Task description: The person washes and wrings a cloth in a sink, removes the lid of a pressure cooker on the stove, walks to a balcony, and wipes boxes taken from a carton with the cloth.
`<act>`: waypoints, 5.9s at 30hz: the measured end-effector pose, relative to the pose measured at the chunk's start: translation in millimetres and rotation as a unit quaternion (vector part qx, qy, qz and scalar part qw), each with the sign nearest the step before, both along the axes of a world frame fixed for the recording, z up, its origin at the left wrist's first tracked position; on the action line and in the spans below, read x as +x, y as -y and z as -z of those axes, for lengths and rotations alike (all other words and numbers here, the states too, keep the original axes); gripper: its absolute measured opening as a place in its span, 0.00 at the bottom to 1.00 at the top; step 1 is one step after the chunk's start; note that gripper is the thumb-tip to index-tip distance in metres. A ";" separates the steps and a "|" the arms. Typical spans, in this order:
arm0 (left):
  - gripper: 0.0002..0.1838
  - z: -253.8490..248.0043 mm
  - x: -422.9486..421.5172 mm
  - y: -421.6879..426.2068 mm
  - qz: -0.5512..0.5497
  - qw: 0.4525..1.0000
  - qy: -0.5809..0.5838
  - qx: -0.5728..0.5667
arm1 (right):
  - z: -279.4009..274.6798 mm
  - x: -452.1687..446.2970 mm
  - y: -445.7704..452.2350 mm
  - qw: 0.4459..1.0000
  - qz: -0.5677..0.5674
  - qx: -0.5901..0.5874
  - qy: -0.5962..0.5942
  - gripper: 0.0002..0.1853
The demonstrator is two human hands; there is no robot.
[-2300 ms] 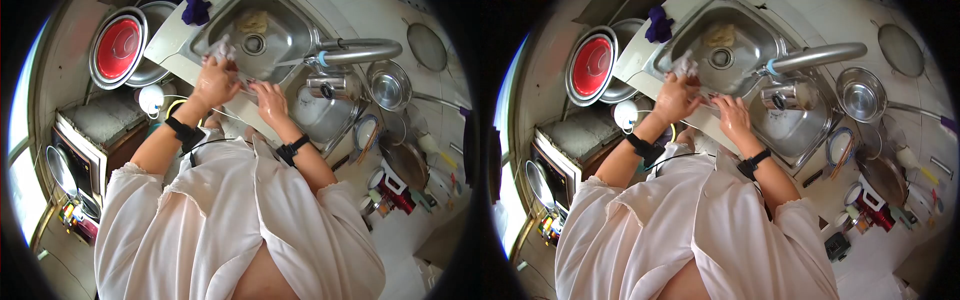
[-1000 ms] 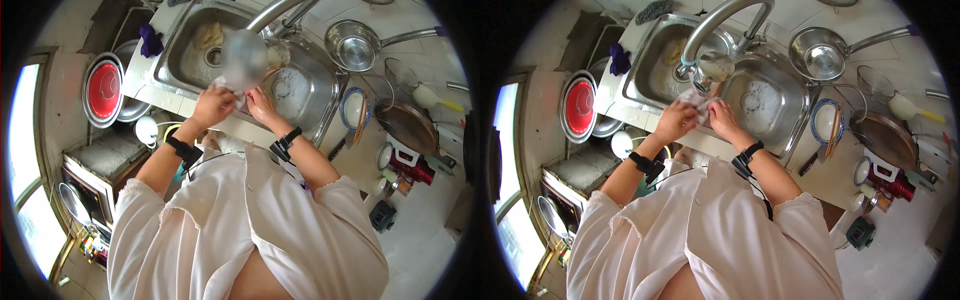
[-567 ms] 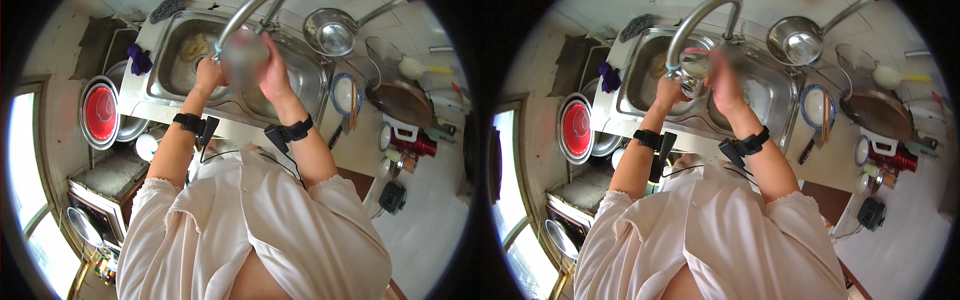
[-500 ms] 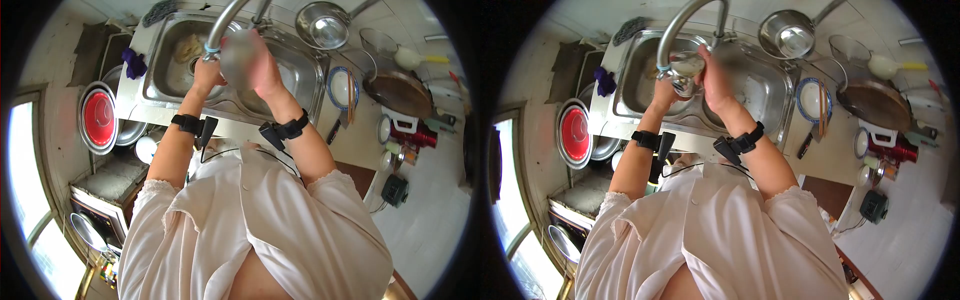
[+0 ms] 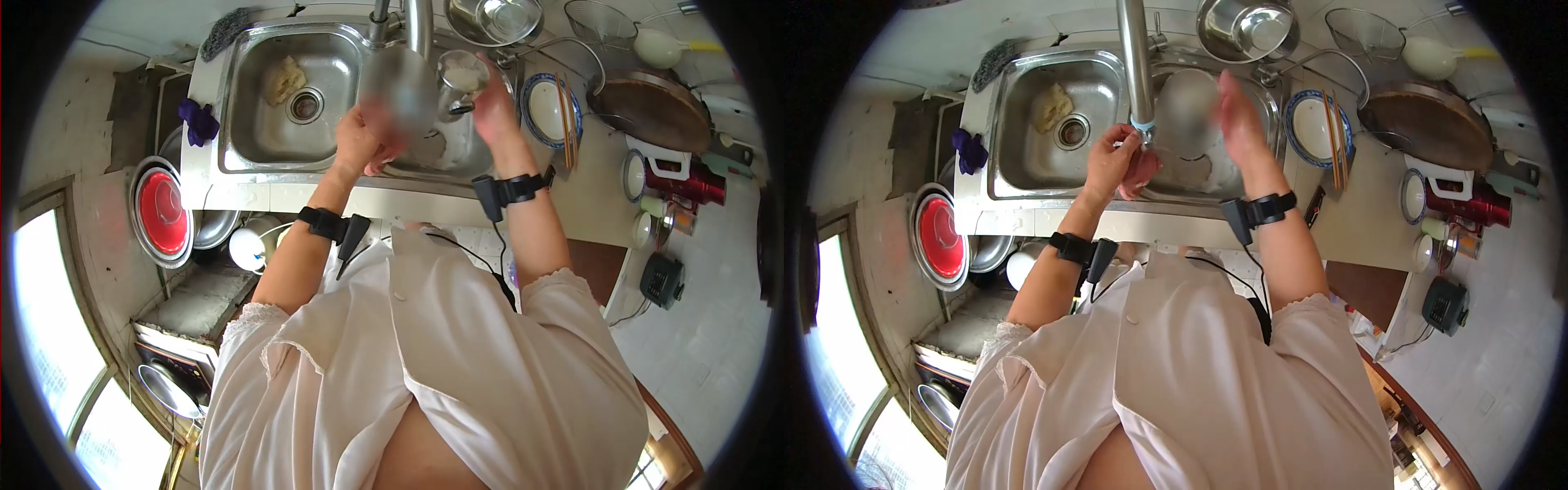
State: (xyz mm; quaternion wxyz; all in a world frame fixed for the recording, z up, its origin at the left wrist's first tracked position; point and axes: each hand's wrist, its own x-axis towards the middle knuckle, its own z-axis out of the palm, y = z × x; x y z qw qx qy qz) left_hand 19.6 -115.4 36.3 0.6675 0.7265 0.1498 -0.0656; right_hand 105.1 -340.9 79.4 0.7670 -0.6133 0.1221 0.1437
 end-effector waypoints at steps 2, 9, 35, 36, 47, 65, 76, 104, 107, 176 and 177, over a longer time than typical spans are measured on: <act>0.13 -2.3 2.9 13.6 -0.002 1.000 -0.005 0.012 | 56.1 -19.9 7.9 0.993 -0.033 -0.100 -0.060 0.32; 0.15 -23.9 6.5 43.8 0.036 0.995 -0.027 0.085 | 79.8 -68.1 -50.8 0.937 -0.143 0.181 -0.263 0.27; 0.20 72.8 19.2 15.7 -0.136 0.889 -0.180 -0.400 | 53.4 -60.2 -124.7 0.866 -0.069 -0.453 0.199 0.18; 0.20 68.0 19.5 21.5 -0.182 0.873 -0.228 -0.390 | 58.7 -50.9 -114.5 0.867 -0.108 -0.478 0.092 0.19; 0.28 30.4 8.9 -19.2 -0.058 0.828 -0.254 -0.497 | 56.8 -34.4 -86.9 0.812 -0.228 -0.417 0.340 0.08; 0.27 29.9 -1.9 -10.6 -0.097 0.732 -0.028 -0.674 | 67.2 -52.5 -76.9 0.981 -0.027 -0.191 0.011 0.22; 0.23 60.5 12.4 -18.1 -0.055 0.994 -0.032 -0.090 | 50.1 -63.3 -57.2 0.996 0.014 -0.061 -0.067 0.13; 0.23 32.0 -21.9 -25.1 -0.017 0.850 -0.186 -0.492 | 27.9 -90.9 17.8 0.991 0.020 -0.001 -0.129 0.06; 0.18 20.7 -15.5 -10.1 0.124 0.951 -0.170 -0.226 | 33.6 -95.4 11.2 0.987 -0.010 -0.012 -0.160 0.08; 0.26 21.3 -49.4 -68.3 -0.015 0.901 -0.161 -0.402 | 70.5 -40.2 -1.8 0.896 0.042 0.385 -0.218 0.11; 0.25 32.1 -45.1 -72.7 0.038 0.929 -0.166 -0.329 | 69.8 -41.0 -1.3 0.896 0.041 0.383 -0.219 0.11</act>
